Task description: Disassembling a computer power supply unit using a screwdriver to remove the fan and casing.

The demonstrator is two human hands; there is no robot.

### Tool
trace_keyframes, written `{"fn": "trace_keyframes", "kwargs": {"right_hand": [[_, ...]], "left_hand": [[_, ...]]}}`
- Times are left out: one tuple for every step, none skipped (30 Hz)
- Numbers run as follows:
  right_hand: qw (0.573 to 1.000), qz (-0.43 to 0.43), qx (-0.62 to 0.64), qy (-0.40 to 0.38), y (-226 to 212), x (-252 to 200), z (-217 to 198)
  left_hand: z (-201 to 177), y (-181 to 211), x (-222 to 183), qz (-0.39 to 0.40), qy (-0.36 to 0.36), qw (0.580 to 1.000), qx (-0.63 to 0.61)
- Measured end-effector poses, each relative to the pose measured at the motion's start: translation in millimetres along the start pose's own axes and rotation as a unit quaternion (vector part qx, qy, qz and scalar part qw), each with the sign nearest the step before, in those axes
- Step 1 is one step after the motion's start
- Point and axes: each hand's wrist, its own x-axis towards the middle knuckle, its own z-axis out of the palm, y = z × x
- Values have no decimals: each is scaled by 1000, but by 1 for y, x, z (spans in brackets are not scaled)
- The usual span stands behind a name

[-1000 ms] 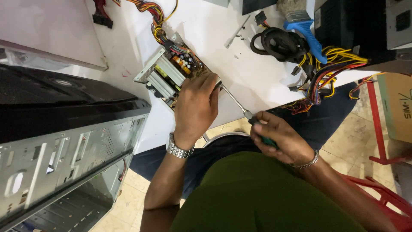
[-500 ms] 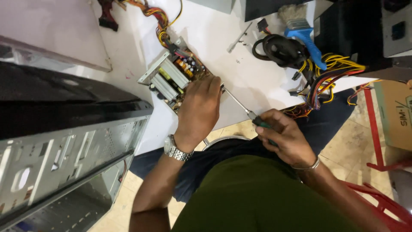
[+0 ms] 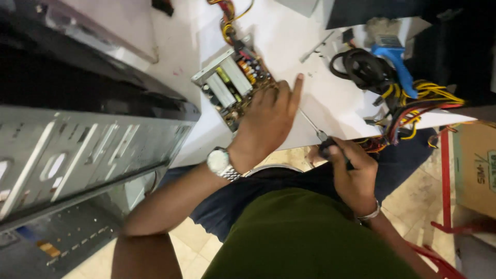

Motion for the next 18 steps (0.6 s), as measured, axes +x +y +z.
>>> {"fn": "trace_keyframes", "kwargs": {"right_hand": [[1000, -2, 3, -10, 9, -4, 3], [989, 86, 120, -17, 19, -8, 5], [957, 171, 233, -26, 28, -9, 9], [956, 169, 235, -38, 23, -11, 7], [967, 169, 186, -35, 18, -10, 6], [976, 166, 136, -33, 12, -9, 5], [976, 162, 138, -41, 13, -8, 7], [988, 111, 103, -29, 13, -7, 8], [996, 60, 68, -16, 14, -6, 8], [996, 56, 68, -23, 16, -4, 11], [973, 130, 185, -44, 17, -6, 13], [931, 202, 297, -64, 19, -7, 14], [931, 202, 296, -66, 21, -9, 16], [937, 203, 278, -58, 24, -10, 16], [942, 205, 259, -49, 26, -13, 17], [943, 206, 258, -49, 29, -13, 15], [961, 183, 202, -35, 32, -14, 13], [976, 160, 144, -22, 35, -14, 12]], "left_hand": [[8, 3, -2, -9, -5, 1000, 4], [16, 5, -4, -10, 30, 999, 19], [24, 6, -5, -12, 66, 997, 37], [23, 7, -6, -20, 62, 997, 44], [23, 7, -4, -20, 68, 996, 55], [22, 6, -3, -19, 75, 995, 65], [21, 7, -3, -27, 73, 994, 72], [19, 7, -3, -25, 74, 994, 80], [18, 8, -3, -22, 76, 993, 87], [20, 5, -3, -29, 75, 993, 91], [21, 5, -4, -20, 72, 992, 98], [23, 5, -5, -10, 70, 992, 104], [20, 4, -5, -12, 70, 992, 105], [16, 3, -4, -6, 55, 992, 110], [12, 3, -4, 3, 39, 993, 114], [12, 2, -4, 2, 39, 993, 113], [12, 2, -4, 7, 29, 993, 115], [12, 1, -4, 12, 18, 993, 116]]}}
